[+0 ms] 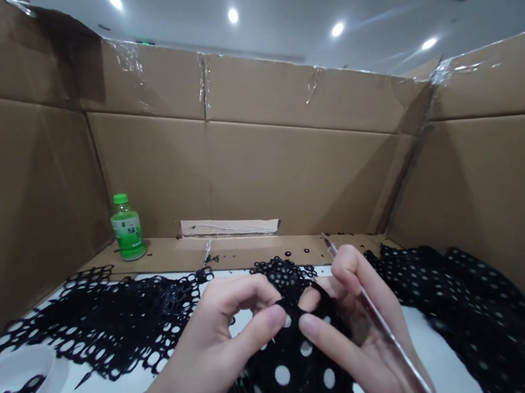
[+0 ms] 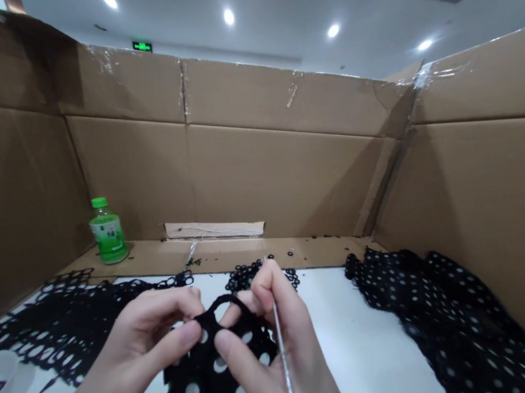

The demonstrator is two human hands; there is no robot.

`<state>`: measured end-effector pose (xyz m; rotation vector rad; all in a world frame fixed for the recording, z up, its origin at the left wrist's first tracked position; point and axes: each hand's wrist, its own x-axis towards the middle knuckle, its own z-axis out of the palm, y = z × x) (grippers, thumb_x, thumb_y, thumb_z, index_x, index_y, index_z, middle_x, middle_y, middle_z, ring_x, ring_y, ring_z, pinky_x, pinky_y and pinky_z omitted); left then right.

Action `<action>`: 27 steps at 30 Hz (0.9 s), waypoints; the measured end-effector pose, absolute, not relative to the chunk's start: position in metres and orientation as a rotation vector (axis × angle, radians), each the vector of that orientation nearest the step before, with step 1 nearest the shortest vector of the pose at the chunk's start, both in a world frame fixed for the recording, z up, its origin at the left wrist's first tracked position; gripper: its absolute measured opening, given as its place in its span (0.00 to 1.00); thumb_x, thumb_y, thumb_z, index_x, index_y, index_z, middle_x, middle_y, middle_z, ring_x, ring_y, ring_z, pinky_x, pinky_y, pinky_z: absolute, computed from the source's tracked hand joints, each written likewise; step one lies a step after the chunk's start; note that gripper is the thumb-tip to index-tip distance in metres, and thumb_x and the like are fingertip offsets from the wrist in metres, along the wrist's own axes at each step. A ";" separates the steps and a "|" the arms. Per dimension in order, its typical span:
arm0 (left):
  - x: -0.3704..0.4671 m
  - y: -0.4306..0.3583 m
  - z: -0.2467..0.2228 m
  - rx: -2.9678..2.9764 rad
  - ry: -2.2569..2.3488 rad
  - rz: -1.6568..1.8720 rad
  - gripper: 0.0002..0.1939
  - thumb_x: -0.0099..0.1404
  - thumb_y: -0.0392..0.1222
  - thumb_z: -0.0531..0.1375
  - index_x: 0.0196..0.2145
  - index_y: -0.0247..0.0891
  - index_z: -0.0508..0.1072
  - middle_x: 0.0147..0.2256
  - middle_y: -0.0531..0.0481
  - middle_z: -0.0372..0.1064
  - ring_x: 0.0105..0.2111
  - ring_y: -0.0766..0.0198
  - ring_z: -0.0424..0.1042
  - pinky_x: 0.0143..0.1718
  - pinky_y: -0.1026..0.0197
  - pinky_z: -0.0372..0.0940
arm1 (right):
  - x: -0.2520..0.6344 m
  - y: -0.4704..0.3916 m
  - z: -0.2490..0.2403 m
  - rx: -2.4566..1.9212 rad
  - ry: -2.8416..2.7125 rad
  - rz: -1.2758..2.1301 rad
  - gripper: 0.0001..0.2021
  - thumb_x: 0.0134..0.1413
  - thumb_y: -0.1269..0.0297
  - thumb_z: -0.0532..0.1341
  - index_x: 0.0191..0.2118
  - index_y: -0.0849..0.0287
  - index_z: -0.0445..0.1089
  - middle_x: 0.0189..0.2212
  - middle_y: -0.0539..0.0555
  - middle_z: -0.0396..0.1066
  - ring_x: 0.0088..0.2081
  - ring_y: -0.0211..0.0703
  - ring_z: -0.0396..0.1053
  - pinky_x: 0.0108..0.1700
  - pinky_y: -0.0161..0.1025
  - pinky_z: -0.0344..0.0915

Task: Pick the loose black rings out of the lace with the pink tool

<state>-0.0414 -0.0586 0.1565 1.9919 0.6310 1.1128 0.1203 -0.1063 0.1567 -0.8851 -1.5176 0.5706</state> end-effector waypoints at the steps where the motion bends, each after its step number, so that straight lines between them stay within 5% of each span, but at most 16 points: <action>1: -0.041 -0.058 0.155 1.972 0.639 1.124 0.08 0.61 0.41 0.55 0.25 0.37 0.67 0.23 0.57 0.61 0.24 0.71 0.58 0.26 0.69 0.53 | 0.121 -0.106 0.156 -0.884 -1.495 0.574 0.14 0.46 0.71 0.60 0.32 0.53 0.52 0.26 0.46 0.60 0.28 0.35 0.63 0.29 0.30 0.63; 11: -0.037 -0.052 0.155 1.660 0.516 0.951 0.13 0.59 0.48 0.56 0.24 0.36 0.65 0.21 0.56 0.55 0.23 0.71 0.54 0.23 0.69 0.51 | 0.117 -0.106 0.161 -0.886 -1.345 0.771 0.15 0.45 0.68 0.62 0.32 0.53 0.52 0.26 0.47 0.63 0.29 0.37 0.65 0.31 0.34 0.64; 19: -0.039 -0.048 0.152 1.721 0.487 1.011 0.15 0.61 0.49 0.55 0.23 0.36 0.63 0.21 0.56 0.53 0.22 0.71 0.53 0.22 0.68 0.51 | 0.119 -0.097 0.161 -0.854 -1.453 0.789 0.16 0.50 0.66 0.60 0.30 0.53 0.46 0.23 0.44 0.62 0.23 0.33 0.57 0.26 0.32 0.56; 25: -0.031 -0.047 0.148 2.046 0.743 1.585 0.03 0.59 0.37 0.58 0.33 0.38 0.68 0.28 0.51 0.64 0.30 0.66 0.63 0.32 0.65 0.60 | 0.112 -0.095 0.158 -0.882 -1.428 0.541 0.15 0.49 0.69 0.60 0.29 0.54 0.47 0.24 0.45 0.59 0.27 0.34 0.63 0.29 0.31 0.60; 27: -0.028 -0.046 0.144 2.163 0.722 1.791 0.07 0.57 0.32 0.59 0.35 0.39 0.70 0.31 0.50 0.67 0.31 0.65 0.66 0.34 0.65 0.62 | 0.108 -0.096 0.157 -0.914 -1.384 0.490 0.15 0.48 0.70 0.60 0.28 0.54 0.48 0.24 0.45 0.58 0.28 0.35 0.63 0.30 0.32 0.61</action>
